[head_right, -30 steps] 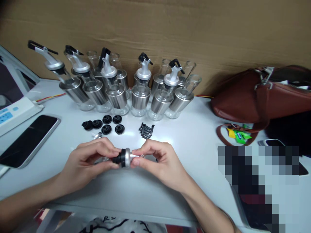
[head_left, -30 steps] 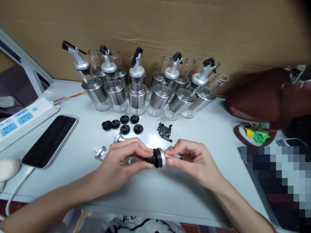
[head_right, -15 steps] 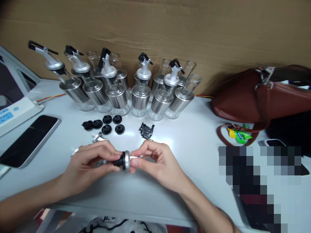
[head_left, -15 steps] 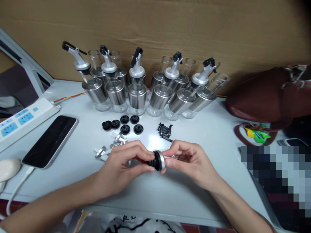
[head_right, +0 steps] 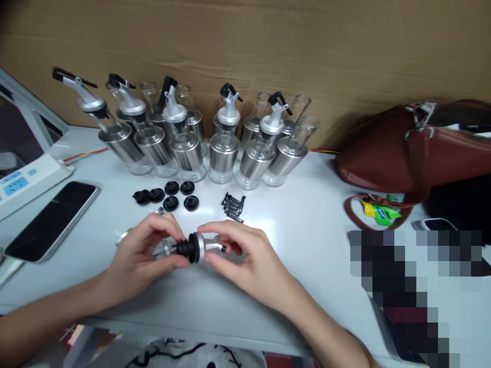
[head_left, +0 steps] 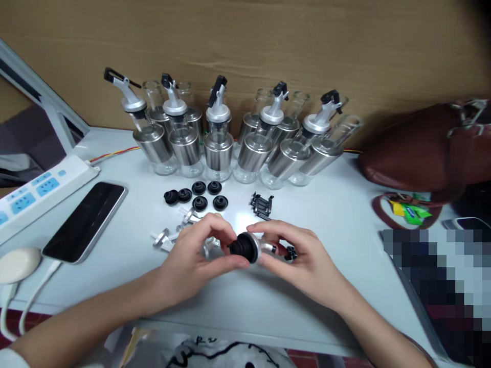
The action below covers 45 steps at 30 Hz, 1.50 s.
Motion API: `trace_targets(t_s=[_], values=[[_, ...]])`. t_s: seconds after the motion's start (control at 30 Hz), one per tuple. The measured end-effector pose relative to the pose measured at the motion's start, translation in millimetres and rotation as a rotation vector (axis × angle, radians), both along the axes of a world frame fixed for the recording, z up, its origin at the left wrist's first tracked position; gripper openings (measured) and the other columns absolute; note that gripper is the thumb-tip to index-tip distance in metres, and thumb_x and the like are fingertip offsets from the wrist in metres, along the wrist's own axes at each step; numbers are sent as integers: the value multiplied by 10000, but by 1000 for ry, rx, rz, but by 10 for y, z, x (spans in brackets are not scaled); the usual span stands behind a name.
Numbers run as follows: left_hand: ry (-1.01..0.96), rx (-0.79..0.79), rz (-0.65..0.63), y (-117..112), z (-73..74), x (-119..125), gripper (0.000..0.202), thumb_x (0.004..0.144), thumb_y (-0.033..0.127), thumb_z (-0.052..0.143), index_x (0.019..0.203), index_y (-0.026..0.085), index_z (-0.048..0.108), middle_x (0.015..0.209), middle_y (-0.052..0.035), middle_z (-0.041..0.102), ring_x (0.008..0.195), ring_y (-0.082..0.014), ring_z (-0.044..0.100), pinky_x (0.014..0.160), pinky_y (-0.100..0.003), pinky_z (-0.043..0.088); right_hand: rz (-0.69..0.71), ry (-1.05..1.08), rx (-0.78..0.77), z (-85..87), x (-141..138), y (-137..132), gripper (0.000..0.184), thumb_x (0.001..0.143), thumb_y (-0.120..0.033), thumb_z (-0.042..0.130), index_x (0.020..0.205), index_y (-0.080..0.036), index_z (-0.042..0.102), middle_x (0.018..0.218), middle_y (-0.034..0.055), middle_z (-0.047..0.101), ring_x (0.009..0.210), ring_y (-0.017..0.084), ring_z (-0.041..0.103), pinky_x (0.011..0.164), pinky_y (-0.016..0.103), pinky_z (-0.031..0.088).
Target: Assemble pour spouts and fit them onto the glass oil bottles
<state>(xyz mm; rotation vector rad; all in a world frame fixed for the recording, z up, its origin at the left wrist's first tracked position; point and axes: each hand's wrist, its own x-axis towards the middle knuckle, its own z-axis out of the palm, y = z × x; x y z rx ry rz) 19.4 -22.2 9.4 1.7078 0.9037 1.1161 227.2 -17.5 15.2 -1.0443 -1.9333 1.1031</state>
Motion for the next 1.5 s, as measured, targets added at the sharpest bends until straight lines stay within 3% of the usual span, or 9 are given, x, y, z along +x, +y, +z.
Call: trace_targets(t_s=[0.17,0.33,0.53,0.6,0.7,0.83,1.07,1.3,1.5], values=[[93,165,-30,12,45,-23,170,812,301,697,876,195,580,744,15,600,682,-92,555,632,-186,455,39,-27,164,-6,0,-2,219,818,-169,655,1037,-170,645,700,-20,522,639,100,495,588,206,407],[171,210,-76,33,74,-25,120,850,271,651,928,199,598,798,5,626,717,-94,568,665,-189,476,67,-43,243,3,-15,-24,345,807,-119,635,1147,-153,585,742,-12,530,663,103,508,593,203,423],[225,243,-103,24,25,-10,503,844,363,647,1265,217,414,1037,-55,626,923,-134,602,792,-230,512,30,32,263,-24,-5,-40,241,788,-119,664,997,-184,563,851,21,614,720,116,556,656,226,462],[284,305,-115,27,24,-16,401,885,320,602,1228,211,424,1103,-78,608,1025,-148,588,860,-255,498,-2,45,243,-37,4,-39,227,772,-191,722,910,-191,541,781,-1,615,681,115,568,636,225,458],[458,450,-108,50,42,-32,237,935,321,516,1126,185,482,1056,-82,625,997,-166,594,861,-297,486,1,36,227,-31,2,-33,270,772,-321,749,833,-189,521,690,-22,601,624,107,569,608,216,450],[603,622,-60,79,62,-35,306,951,401,454,1091,134,507,958,-85,662,912,-184,610,794,-308,468,24,19,253,-7,-20,-17,294,830,-432,668,794,-179,522,648,-14,596,594,105,564,584,211,450],[712,728,30,73,54,-6,435,948,495,377,1053,105,536,966,-91,677,905,-195,603,804,-314,432,47,0,270,-31,-16,-1,304,860,-467,608,795,-173,566,667,9,620,607,115,575,579,217,459],[735,634,-107,86,51,-11,519,986,493,203,957,103,545,832,-65,626,787,-188,547,696,-306,377,31,-77,272,-39,-23,-13,392,862,-560,551,792,-174,534,683,6,622,621,114,568,601,224,438],[766,545,-195,85,37,-21,537,974,532,208,930,132,564,819,-53,598,749,-185,504,669,-306,331,128,-192,236,-18,-23,2,553,903,-663,330,922,-156,550,735,37,634,621,129,564,592,242,427]])
